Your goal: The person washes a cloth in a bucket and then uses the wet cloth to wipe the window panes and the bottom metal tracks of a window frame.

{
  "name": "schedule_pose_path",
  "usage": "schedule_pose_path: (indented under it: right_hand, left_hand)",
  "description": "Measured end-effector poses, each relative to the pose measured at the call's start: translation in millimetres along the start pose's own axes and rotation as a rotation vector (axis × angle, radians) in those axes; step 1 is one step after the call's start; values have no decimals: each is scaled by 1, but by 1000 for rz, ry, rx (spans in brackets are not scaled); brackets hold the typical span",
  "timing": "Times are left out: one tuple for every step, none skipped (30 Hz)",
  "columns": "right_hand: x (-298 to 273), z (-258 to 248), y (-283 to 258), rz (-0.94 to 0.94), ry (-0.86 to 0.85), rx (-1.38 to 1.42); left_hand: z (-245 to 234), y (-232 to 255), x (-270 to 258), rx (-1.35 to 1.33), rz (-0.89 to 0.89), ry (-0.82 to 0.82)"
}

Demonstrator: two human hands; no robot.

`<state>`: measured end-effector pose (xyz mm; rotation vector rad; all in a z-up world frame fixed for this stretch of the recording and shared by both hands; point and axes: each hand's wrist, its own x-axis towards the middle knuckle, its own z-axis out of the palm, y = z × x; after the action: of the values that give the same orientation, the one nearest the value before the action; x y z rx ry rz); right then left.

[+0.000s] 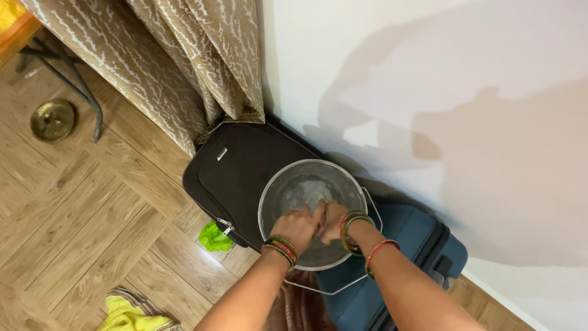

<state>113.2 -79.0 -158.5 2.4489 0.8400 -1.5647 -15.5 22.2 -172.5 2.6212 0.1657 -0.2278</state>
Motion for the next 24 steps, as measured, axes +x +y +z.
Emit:
schedule_pose_path:
  right_hand:
    - [-5, -1, 3, -1, 0, 0]
    - [-13, -3, 9, -38, 8, 238]
    - [-20, -5, 12, -78, 15, 478]
    - [-28, -4, 13, -82, 13, 478]
    - [-39, -3, 17, -236, 148, 519]
    - [-48, -4, 18, -388, 286, 555]
    - [-55, -5, 17, -388, 287, 552]
    - [-63, -6, 18, -636, 534, 253]
    - [-72, -5, 16, -872, 761, -66]
    - [-79, -4, 13, -871, 760, -66]
    - [-83, -4, 8, -963, 963, -285]
    - [-86, -5, 5, -1043, 1165, -512]
    - [-90, -7, 7, -1040, 1166, -513]
    - [-92, -9, 9, -1109, 1166, -538]
    - [-93, -9, 11, -1181, 1163, -559]
    - [-91, -9, 14, -1180, 1163, -558]
    - [-89, -9, 16, -1178, 1097, -620]
    - [-85, -8, 18, -1175, 1030, -680]
    - [-80, -6, 17, -1176, 1030, -676]
    - [-74, -6, 15, -1071, 922, -695]
    - [-69, -8, 14, -960, 815, -716]
    - [-65, -9, 11, -957, 815, -717]
    - [-59, -10, 7, -865, 745, -642]
    - [-56, -9, 3, -774, 675, -567]
  left_hand:
    - [-1, 2, -1, 0, -1, 0]
    - [-3, 7, -4, -117, -130, -46]
    - [-6, 9, -7, -232, -261, -92]
    - [-11, 8, -10, -229, -264, -91]
    - [-15, 7, -10, -362, -363, -49]
    - [-19, 5, -10, -494, -462, -6]
    - [-23, 1, -10, -497, -461, -3]
    - [-28, -5, -8, -870, -571, -158]
    - [-32, -8, -10, -1244, -665, -325]
    - [-34, -9, -14, -1244, -666, -327]
    - [-36, -12, -16, -1337, -553, -520]
    - [-38, -13, -17, -1419, -435, -715]
    - [-36, -12, -15, -1418, -432, -717]
    - [-34, -10, -14, -1446, -421, -885]
    - [-32, -8, -15, -1468, -412, -1053]
    - [-28, -4, -17, -1468, -413, -1055]
    - [-25, 2, -17, -1303, -398, -935]
    - [-22, 8, -17, -1138, -381, -815]
    - [-19, 14, -19, -1137, -386, -816]
    - [-17, 20, -20, -1046, -485, -647]
    - [-16, 25, -17, -950, -572, -480]
    - [-16, 28, -14, -950, -569, -481]
    - [-18, 29, -11, -833, -530, -307]
    - [-21, 30, -10, -714, -487, -135]
